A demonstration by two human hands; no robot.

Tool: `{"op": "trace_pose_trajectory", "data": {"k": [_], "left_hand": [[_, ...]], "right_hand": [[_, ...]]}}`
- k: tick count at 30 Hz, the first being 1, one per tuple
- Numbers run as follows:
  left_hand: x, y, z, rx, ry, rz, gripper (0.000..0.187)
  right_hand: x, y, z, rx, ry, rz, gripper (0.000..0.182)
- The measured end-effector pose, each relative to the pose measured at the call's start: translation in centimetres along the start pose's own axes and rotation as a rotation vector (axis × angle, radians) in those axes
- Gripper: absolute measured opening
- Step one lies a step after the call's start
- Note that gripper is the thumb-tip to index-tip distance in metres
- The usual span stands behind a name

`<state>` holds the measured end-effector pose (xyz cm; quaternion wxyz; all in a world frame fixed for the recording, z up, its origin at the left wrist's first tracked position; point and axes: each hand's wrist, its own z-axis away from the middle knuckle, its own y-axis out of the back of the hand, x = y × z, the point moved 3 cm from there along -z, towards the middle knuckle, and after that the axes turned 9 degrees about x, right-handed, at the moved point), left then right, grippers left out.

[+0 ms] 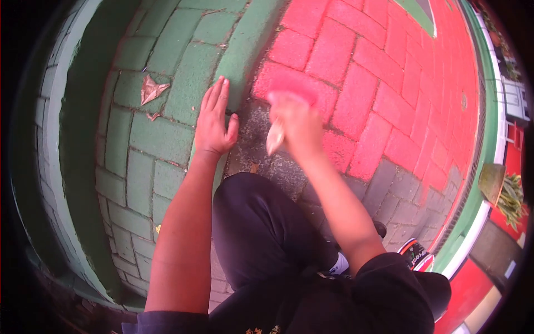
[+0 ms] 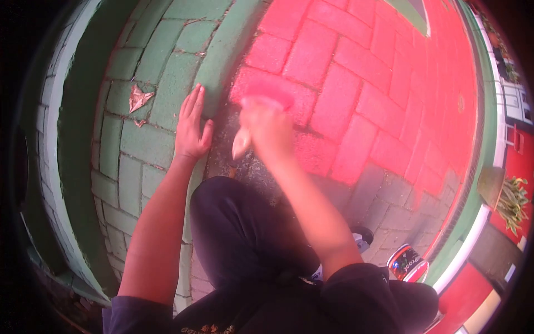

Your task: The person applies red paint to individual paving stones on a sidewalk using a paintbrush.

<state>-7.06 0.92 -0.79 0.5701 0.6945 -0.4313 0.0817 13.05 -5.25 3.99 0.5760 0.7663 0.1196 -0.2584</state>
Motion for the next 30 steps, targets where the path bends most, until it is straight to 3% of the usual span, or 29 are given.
{"op": "trace_pose_trajectory", "data": {"k": [2,4,5,8,10,12,14,15,16,18,20,22,23,24,26,30], "left_hand": [[-0.1,-0.1,0.0,0.015,-0.002,0.000,0.079],[-0.2,-0.2,0.3,0.007,0.003,0.003,0.078],[-0.2,-0.3,0.3,0.008,-0.008,-0.021,0.076],[-0.3,-0.5,0.5,0.004,-0.015,-0.041,0.072],[-0.3,-0.5,0.2,0.001,-0.028,-0.058,0.070],[-0.5,-0.5,0.1,0.000,-0.026,-0.069,0.070],[-0.4,-0.7,0.3,-0.011,-0.030,-0.073,0.069],[-0.4,-0.7,0.3,-0.006,-0.033,-0.076,0.068],[-0.4,-0.6,0.3,-0.001,-0.036,-0.080,0.068],[-0.4,-0.8,0.2,-0.003,-0.054,-0.090,0.067],[-0.3,-0.7,0.2,-0.013,-0.019,-0.089,0.066],[-0.3,-0.5,0.3,-0.014,-0.026,-0.098,0.066],[-0.2,-0.7,0.2,-0.006,-0.046,-0.101,0.066],[-0.1,-0.8,0.1,-0.005,-0.047,-0.098,0.066],[-0.1,-0.7,0.2,-0.008,-0.042,-0.113,0.067],[-0.4,-0.5,0.6,-0.015,-0.032,-0.093,0.067]], "right_hand": [[-0.9,0.7,3.4,-0.033,0.212,-0.178,0.006],[0.1,2.3,4.1,-0.160,0.099,-0.230,0.005],[1.0,3.3,3.5,-0.005,0.063,-0.225,0.003],[4.5,3.8,3.4,0.078,-0.207,-0.191,0.004],[4.1,3.2,5.1,-0.010,0.125,0.011,0.006],[4.1,4.1,5.8,-0.077,0.119,-0.135,0.010],[4.9,5.2,4.5,0.087,0.073,-0.383,0.010],[5.3,5.3,3.0,0.254,0.085,-0.325,0.012],[5.7,4.9,3.2,0.256,0.082,-0.323,0.012],[6.6,2.9,3.8,0.006,0.106,0.040,0.015],[5.4,3.3,4.5,0.036,0.216,-0.006,0.008],[5.0,4.2,5.0,-0.017,0.125,-0.450,0.005],[4.1,4.8,3.4,0.215,0.236,-0.321,0.010],[5.1,4.5,2.4,0.216,0.236,-0.318,0.010],[8.9,4.4,1.4,0.521,-0.476,-0.554,0.017],[10.0,6.0,1.5,0.660,-0.500,-0.490,0.016]]}}
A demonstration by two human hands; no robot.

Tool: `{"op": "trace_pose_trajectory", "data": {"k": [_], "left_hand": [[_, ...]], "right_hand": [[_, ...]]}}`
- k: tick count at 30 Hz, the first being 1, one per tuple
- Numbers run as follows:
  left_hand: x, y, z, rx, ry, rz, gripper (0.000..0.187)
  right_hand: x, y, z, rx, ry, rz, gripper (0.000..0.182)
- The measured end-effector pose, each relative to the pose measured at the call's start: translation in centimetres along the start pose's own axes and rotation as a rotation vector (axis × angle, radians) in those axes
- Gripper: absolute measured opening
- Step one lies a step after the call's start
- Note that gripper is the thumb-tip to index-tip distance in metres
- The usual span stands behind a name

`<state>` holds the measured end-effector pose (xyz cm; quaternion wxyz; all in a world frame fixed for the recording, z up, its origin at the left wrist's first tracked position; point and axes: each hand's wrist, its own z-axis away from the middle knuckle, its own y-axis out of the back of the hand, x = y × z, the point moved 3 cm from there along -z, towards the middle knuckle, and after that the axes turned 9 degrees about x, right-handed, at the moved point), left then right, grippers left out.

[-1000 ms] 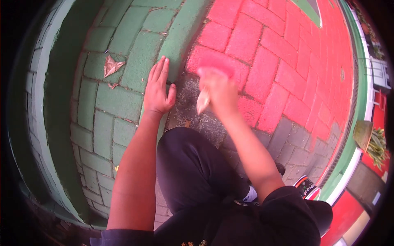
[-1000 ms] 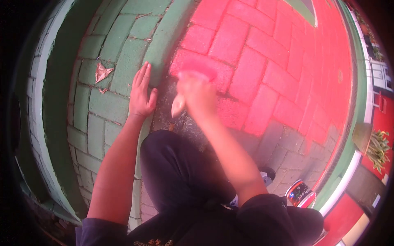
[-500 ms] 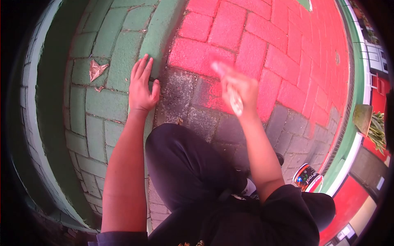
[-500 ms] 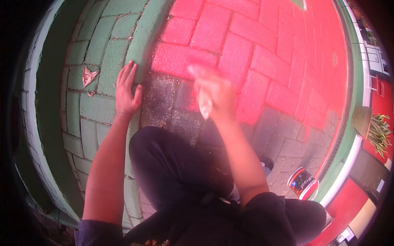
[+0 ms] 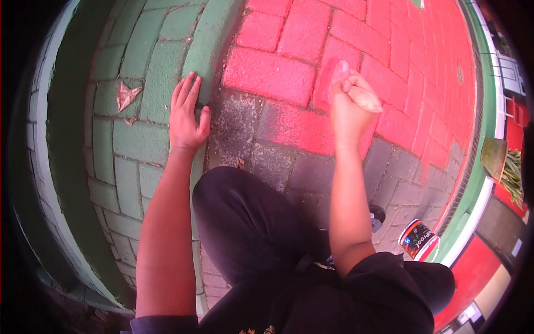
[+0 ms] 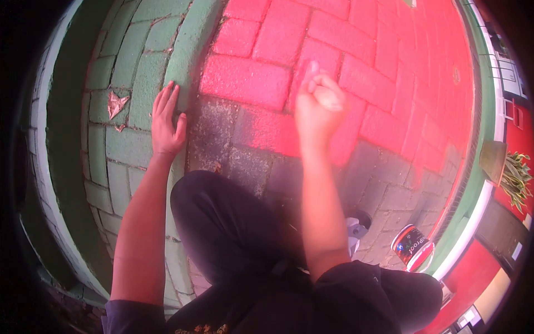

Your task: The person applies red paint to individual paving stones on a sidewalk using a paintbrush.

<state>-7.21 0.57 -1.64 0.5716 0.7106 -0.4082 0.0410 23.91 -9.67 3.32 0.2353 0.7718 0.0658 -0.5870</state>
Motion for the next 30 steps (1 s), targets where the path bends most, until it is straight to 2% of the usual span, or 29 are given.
{"op": "trace_pose_trajectory", "data": {"k": [2,3,4,6,7,9,12,14,15,16,18,19,20,22,26,28,30], "left_hand": [[0.0,-0.2,-0.4,0.008,-0.017,-0.012,0.066],[0.2,-0.3,-0.5,0.009,-0.022,-0.007,0.066],[0.3,-0.3,-0.5,0.012,-0.019,-0.015,0.066],[0.1,-0.3,-0.4,0.009,-0.016,-0.027,0.066],[0.0,-0.4,-0.3,0.014,-0.023,-0.019,0.065],[-0.1,-0.3,-0.4,0.022,-0.028,-0.011,0.065],[0.0,-0.2,-0.3,0.031,-0.013,0.018,0.064],[0.0,-0.2,-0.2,0.018,0.000,-0.008,0.064],[0.0,-0.3,-0.2,0.019,-0.001,-0.006,0.064],[-0.1,-0.3,-0.3,0.023,-0.005,-0.005,0.064],[-0.2,-0.4,-0.3,0.023,-0.008,-0.005,0.064],[-0.2,-0.4,-0.4,0.027,-0.013,0.000,0.064],[-0.3,-0.3,-0.2,0.030,-0.012,0.005,0.065],[-0.1,-0.2,-0.1,0.028,0.005,0.011,0.065],[-0.3,-0.3,-0.2,0.028,0.004,0.013,0.067],[-0.1,-0.3,-0.3,0.031,-0.001,0.011,0.067],[-0.3,-0.2,-0.4,0.037,0.001,-0.001,0.068]], "right_hand": [[-1.6,-1.7,1.9,-0.033,0.231,0.144,0.014],[-2.4,-3.3,3.1,-0.069,0.247,0.112,0.010],[-2.3,-5.2,3.6,-0.116,0.396,0.132,0.010],[-2.6,-5.8,3.1,-0.234,0.058,0.024,0.014],[-3.1,-5.3,2.6,-0.241,0.050,0.028,0.014],[-2.6,-2.5,0.1,-0.125,-0.195,0.090,0.021],[1.9,-0.5,-2.0,-0.068,-0.169,-0.036,0.023],[0.2,-0.9,-1.3,0.028,0.244,-0.062,0.020],[-0.2,-1.2,-0.6,-0.075,0.299,0.099,0.017],[-0.6,-1.9,0.2,-0.070,0.299,0.101,0.017],[-1.0,-3.8,1.9,-0.379,0.222,-0.034,0.015],[-1.6,-3.6,1.8,-0.413,0.081,-0.078,0.015],[-1.0,-3.3,0.7,-0.423,0.078,-0.077,0.015],[1.1,-1.5,-3.4,-0.192,-0.010,0.140,0.019],[0.8,-0.3,-3.4,-0.079,-0.008,0.016,0.023],[0.0,-1.9,0.6,-0.315,0.178,0.084,0.025],[-0.2,-2.3,1.5,-0.337,0.242,0.056,0.025]]}}
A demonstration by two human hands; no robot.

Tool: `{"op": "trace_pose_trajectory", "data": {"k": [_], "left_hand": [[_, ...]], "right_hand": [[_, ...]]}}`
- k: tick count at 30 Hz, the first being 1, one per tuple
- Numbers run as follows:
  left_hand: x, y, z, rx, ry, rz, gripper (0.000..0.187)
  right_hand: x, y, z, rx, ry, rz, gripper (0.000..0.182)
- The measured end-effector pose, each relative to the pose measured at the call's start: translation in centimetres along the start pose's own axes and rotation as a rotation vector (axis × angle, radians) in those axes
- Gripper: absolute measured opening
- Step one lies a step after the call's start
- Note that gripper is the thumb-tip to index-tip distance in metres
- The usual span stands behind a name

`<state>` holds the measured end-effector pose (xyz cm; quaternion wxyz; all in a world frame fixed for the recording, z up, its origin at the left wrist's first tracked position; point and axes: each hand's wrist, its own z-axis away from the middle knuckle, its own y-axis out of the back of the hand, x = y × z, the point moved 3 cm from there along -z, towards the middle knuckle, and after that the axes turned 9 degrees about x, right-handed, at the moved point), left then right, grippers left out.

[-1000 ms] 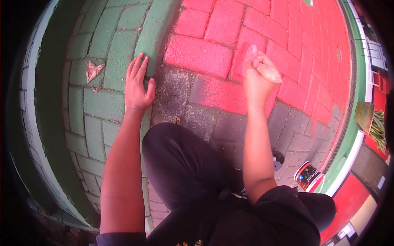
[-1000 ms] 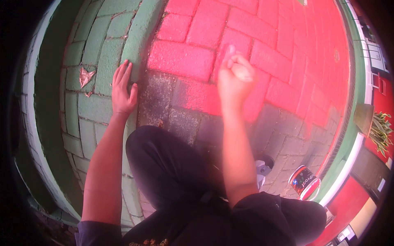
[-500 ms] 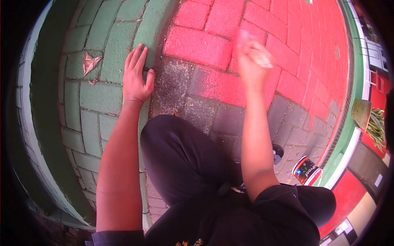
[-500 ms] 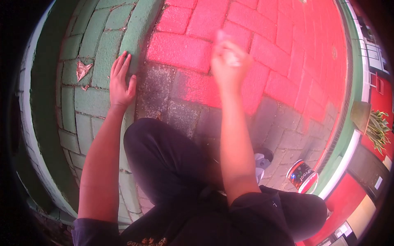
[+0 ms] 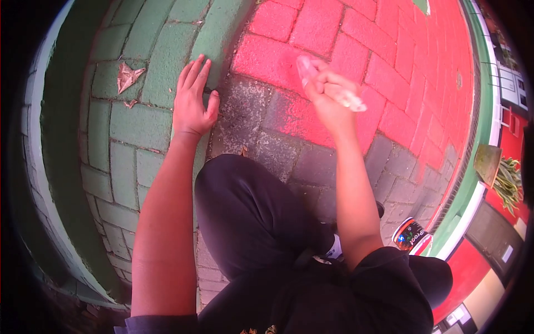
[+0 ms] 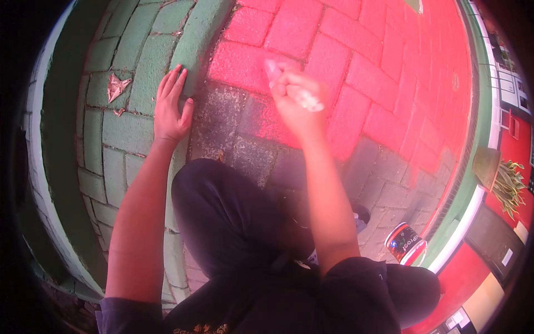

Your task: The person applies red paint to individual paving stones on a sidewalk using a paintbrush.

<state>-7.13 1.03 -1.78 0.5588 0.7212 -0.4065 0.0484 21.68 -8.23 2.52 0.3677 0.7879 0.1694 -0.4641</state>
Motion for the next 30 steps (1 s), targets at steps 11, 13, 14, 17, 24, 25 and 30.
{"op": "trace_pose_trajectory", "data": {"k": [11,13,14,17,24,25,30], "left_hand": [[0.3,0.2,0.1,-0.011,0.036,0.013,0.067],[0.1,0.2,0.3,-0.007,0.040,0.017,0.067],[0.2,0.2,0.2,-0.003,0.031,0.030,0.067],[0.1,0.2,0.2,-0.015,0.039,0.022,0.068],[0.0,0.4,0.3,0.004,0.041,0.014,0.069],[0.0,0.4,0.2,-0.003,0.050,0.025,0.070],[-0.2,0.3,0.4,0.002,0.040,0.045,0.071]], "right_hand": [[-4.4,-4.9,-1.1,-0.498,-0.028,-0.006,0.018],[-4.6,-4.3,-4.9,-0.425,-0.038,0.238,0.010],[-4.7,-4.0,-6.0,-0.371,0.019,0.396,0.009],[-4.3,-6.5,-3.9,-0.411,0.096,0.300,0.018],[-6.2,-9.1,-6.3,-0.454,-0.002,0.225,0.032],[-6.8,-10.4,-6.1,-0.486,0.199,0.100,0.006],[-6.8,-11.7,-6.3,-0.706,0.098,0.022,0.010]]}}
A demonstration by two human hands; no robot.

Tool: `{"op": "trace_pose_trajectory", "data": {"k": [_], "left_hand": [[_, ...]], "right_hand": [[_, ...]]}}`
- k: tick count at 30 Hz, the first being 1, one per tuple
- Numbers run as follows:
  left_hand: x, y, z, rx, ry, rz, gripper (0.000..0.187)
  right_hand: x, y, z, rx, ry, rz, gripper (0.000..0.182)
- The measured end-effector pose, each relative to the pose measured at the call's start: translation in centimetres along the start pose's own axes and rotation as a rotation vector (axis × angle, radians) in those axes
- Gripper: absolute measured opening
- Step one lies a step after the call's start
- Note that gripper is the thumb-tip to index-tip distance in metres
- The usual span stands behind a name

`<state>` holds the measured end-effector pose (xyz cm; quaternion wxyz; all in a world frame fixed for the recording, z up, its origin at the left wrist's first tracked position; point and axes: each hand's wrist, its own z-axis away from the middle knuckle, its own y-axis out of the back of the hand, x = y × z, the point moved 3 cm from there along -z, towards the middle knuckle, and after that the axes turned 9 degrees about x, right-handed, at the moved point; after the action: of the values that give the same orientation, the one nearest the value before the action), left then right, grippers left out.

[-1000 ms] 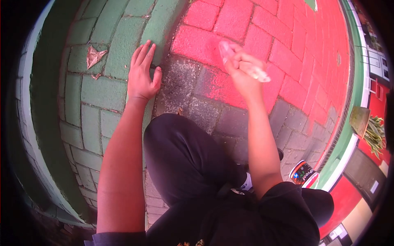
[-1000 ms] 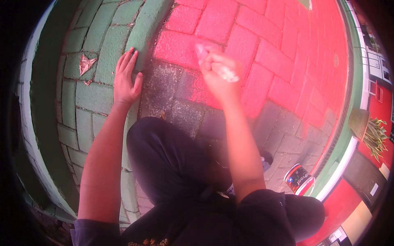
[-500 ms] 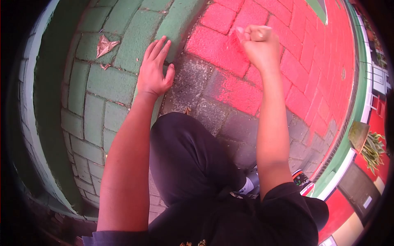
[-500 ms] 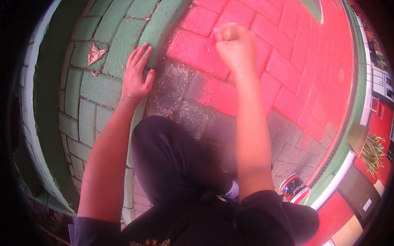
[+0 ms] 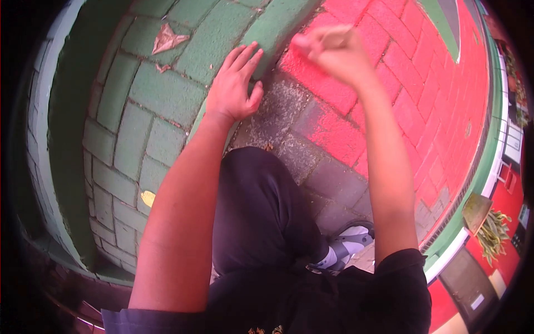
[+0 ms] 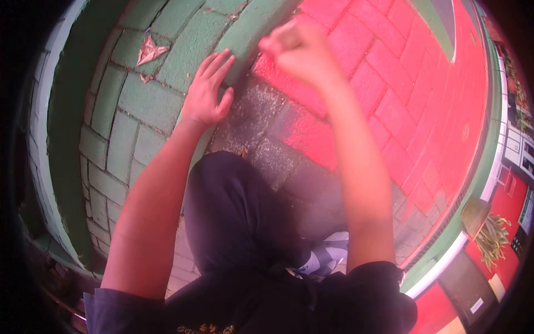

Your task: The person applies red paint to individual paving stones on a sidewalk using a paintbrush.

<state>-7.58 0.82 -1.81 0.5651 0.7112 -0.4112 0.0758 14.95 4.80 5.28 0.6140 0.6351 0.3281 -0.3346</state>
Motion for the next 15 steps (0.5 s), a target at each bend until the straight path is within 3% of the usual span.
{"op": "trace_pose_trajectory", "data": {"k": [1,2,4,5,6,8,10,12,13,14,15], "left_hand": [[0.0,0.0,0.1,0.001,0.018,0.000,0.071],[0.0,0.0,0.2,0.002,0.015,-0.007,0.071],[-0.1,0.0,0.0,-0.002,0.009,-0.015,0.070],[-0.1,-0.1,0.0,0.004,0.003,-0.004,0.070],[-0.1,0.0,0.1,0.012,-0.001,0.007,0.069],[-0.2,-0.1,0.1,0.011,0.000,0.006,0.068],[-0.2,-0.1,0.0,0.015,-0.010,-0.001,0.068],[-0.2,-0.2,0.2,0.011,-0.006,-0.011,0.068],[-0.2,-0.2,0.2,0.010,-0.005,-0.011,0.068],[-0.2,-0.1,0.1,0.017,-0.009,-0.022,0.066],[-0.2,0.0,0.1,0.023,-0.013,-0.031,0.065]], "right_hand": [[-1.4,1.4,-0.8,0.034,0.056,0.180,0.008],[-0.5,0.7,-0.6,0.018,0.055,0.179,0.008],[1.2,-1.2,-0.2,-0.059,0.278,0.094,0.007],[-1.5,-1.3,1.2,-0.130,0.397,0.364,0.012],[-1.8,-1.4,1.2,-0.139,0.397,0.362,0.012],[-1.9,-1.2,1.3,-0.231,0.181,-0.081,0.016],[-1.1,-0.4,-0.1,-0.201,0.135,0.062,0.021],[1.4,0.1,-2.0,0.033,-0.029,-0.043,0.017],[-1.6,1.0,-1.3,0.051,0.020,0.170,0.009],[-0.6,-0.1,-0.7,0.045,0.023,0.169,0.009],[0.6,-1.6,0.6,0.020,0.221,0.132,0.006]]}}
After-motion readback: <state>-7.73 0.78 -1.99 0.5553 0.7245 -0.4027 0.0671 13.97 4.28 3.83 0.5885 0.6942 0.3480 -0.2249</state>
